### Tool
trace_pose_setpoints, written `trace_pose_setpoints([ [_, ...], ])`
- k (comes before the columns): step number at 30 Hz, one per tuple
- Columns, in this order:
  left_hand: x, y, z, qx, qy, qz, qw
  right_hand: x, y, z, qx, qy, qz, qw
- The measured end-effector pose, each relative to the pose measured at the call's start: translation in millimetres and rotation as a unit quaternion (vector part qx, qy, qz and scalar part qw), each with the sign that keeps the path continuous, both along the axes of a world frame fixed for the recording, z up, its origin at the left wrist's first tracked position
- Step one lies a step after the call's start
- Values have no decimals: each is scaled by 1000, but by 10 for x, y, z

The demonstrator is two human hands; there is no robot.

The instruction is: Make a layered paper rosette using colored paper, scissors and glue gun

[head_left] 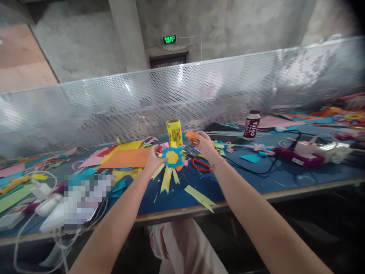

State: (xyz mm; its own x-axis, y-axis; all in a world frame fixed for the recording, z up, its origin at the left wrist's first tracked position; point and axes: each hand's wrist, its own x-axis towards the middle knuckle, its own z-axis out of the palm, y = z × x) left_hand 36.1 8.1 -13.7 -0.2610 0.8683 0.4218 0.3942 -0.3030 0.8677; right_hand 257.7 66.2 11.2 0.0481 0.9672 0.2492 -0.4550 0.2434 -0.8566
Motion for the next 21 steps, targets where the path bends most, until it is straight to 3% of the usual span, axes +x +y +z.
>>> trace_pose_setpoints([
  [9,-112,70,-4,-8,-170,-108,979,31,86,-59,14,-67,-24,997],
  [15,-203,71,18,-39,-130,-161,978,21,71,-33,-1,-97,-43,994],
  [21,-332,69,17,-90,-155,-146,973,23,84,-44,13,-118,-45,992],
])
